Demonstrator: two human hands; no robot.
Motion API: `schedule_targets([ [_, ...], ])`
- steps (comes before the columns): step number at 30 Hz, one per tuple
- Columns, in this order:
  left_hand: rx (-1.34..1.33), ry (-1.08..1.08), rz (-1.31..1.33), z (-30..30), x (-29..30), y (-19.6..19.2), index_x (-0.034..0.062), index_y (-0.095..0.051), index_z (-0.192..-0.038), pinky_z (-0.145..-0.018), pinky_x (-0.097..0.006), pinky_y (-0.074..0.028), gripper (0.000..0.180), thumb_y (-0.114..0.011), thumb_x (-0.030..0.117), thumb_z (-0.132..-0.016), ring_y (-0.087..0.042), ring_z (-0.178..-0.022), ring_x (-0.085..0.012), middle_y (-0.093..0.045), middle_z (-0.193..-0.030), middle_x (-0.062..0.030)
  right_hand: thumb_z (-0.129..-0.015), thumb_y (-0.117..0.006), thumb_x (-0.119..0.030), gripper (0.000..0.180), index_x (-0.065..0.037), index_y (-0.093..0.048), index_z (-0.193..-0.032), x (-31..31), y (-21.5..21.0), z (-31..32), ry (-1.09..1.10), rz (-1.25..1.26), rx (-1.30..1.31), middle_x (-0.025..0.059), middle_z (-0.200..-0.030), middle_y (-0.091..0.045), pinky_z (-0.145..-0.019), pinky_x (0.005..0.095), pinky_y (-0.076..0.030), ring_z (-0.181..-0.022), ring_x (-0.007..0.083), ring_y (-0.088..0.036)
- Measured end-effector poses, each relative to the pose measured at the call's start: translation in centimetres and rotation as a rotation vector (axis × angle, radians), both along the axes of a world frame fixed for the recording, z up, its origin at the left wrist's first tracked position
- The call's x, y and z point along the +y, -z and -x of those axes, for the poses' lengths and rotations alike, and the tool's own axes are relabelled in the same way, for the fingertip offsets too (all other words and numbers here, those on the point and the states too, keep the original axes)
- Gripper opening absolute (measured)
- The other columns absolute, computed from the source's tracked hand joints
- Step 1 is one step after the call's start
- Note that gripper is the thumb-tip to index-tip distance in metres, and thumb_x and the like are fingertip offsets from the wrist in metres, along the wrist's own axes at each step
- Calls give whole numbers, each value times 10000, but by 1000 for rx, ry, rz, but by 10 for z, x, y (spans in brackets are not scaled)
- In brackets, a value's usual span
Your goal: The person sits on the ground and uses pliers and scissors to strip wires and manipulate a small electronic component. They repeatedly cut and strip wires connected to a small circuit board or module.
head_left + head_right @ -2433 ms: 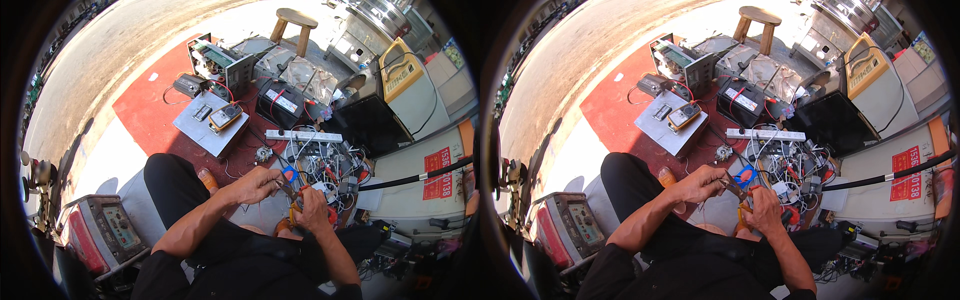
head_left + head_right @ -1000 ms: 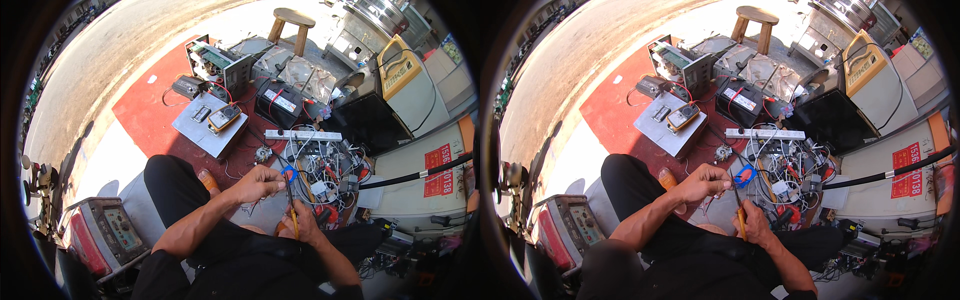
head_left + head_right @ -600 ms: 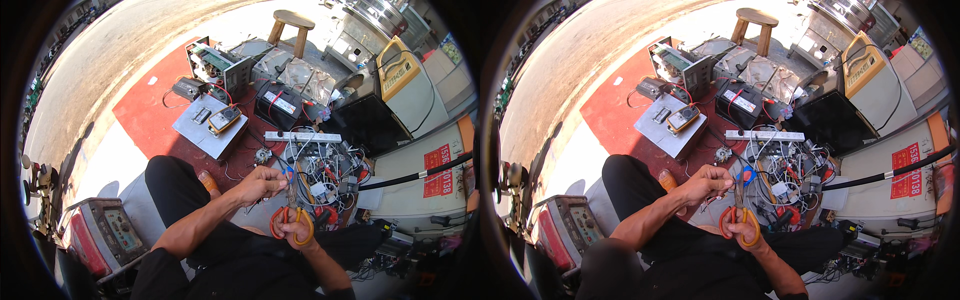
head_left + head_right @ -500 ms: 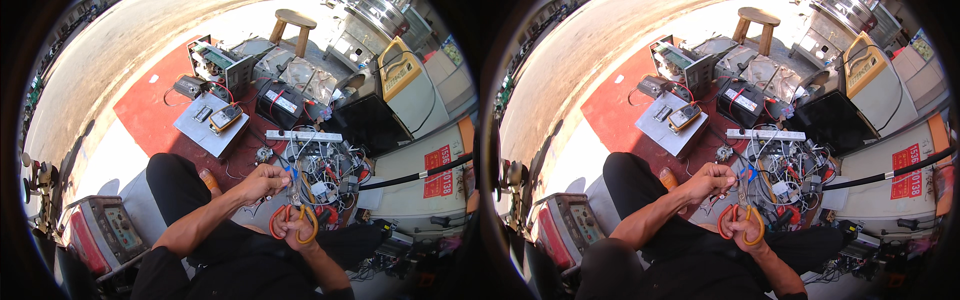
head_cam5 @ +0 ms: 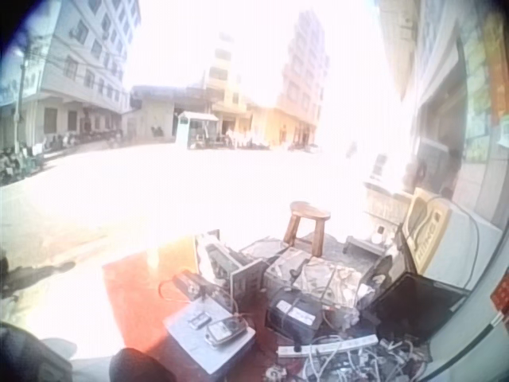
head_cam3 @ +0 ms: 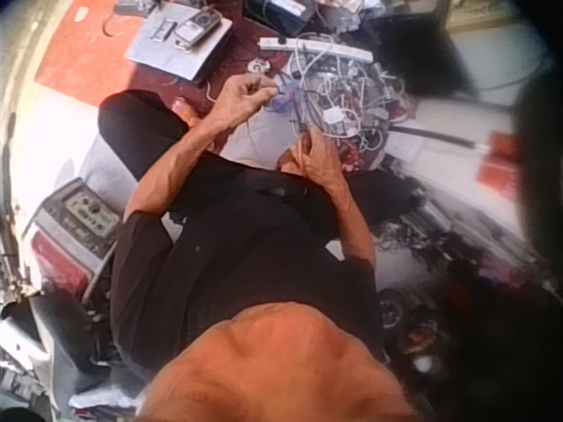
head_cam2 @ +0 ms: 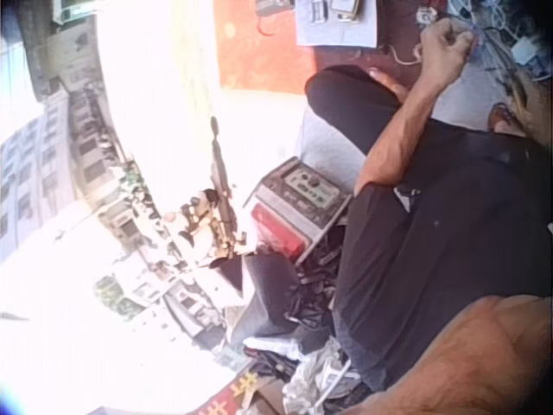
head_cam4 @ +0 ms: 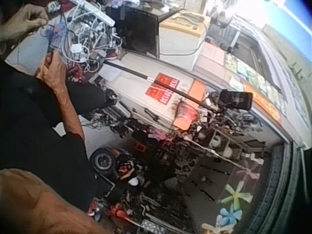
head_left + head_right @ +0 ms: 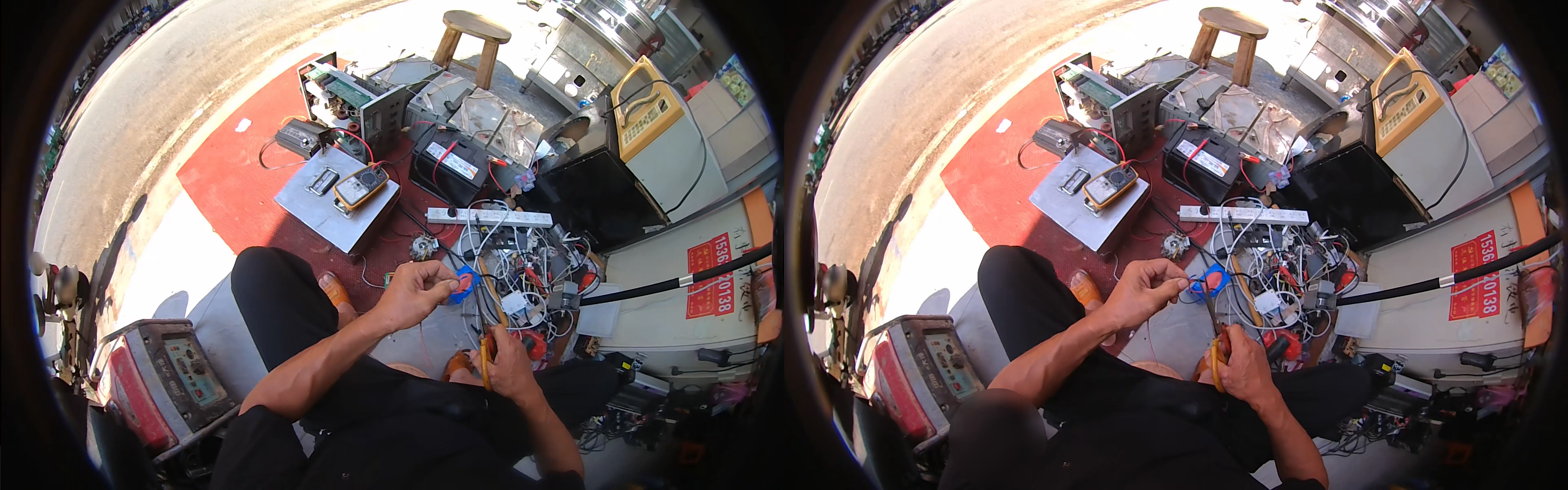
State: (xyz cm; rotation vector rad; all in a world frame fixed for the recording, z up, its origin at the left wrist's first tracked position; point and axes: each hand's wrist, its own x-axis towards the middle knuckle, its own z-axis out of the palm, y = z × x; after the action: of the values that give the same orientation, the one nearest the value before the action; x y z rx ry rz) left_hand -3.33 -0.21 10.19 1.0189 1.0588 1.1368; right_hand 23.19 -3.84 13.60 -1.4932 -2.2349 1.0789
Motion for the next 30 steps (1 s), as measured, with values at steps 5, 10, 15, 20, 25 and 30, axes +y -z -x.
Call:
schedule_targets([
  [5,197,-49,-137,-2,-4,-5,-35,-753,-1033,-556,-243,-453,165,-728,127,-1017,-583,-652,-29,-687,-737,-7,-896,-814,-259,390,15,-576,-1041,3,-7,20,28,-53,-82,236,-809,-660,-672,488,-508,-753,422,-677],
  [10,352,-75,-287,-2,-6,-13,-32,-745,-1038,-548,-282,-459,128,-729,88,-994,-585,-631,-61,-666,-700,-68,-898,-814,-277,384,17,-584,-990,3,-6,20,31,-72,-90,250,-775,-650,-654,487,-507,-725,429,-673],
  [15,539,-76,-439,0,-8,-8,5,-737,-1010,-654,-456,-567,156,-711,155,-974,-730,-755,-387,-753,-848,-166,-911,-825,-268,361,20,-609,-937,0,-3,15,19,48,-116,201,-755,-648,-638,428,-508,-665,312,-646],
  [20,879,79,-591,7,-6,-11,70,-670,-1073,-643,-489,-567,289,-716,344,-996,-738,-786,-371,-732,-875,-150,-899,-816,-267,343,25,-637,-899,-1,10,3,65,226,70,149,-737,-653,-641,388,-514,-642,233,-630],
  [25,1087,205,-692,11,-1,-16,106,-650,-1052,-603,-461,-557,337,-718,429,-986,-743,-751,-321,-737,-871,-88,-919,-809,-181,245,29,-698,-978,-3,18,-8,79,418,265,61,-789,-681,-643,309,-519,-682,129,-628],
  [30,1034,148,-787,11,3,-8,146,-666,-1003,-560,-426,-547,262,-713,404,-990,-733,-706,-287,-729,-831,-35,-896,-808,-132,198,23,-723,-984,-9,15,-3,241,708,496,38,-781,-669,-583,264,-488,-648,111,-627],
])
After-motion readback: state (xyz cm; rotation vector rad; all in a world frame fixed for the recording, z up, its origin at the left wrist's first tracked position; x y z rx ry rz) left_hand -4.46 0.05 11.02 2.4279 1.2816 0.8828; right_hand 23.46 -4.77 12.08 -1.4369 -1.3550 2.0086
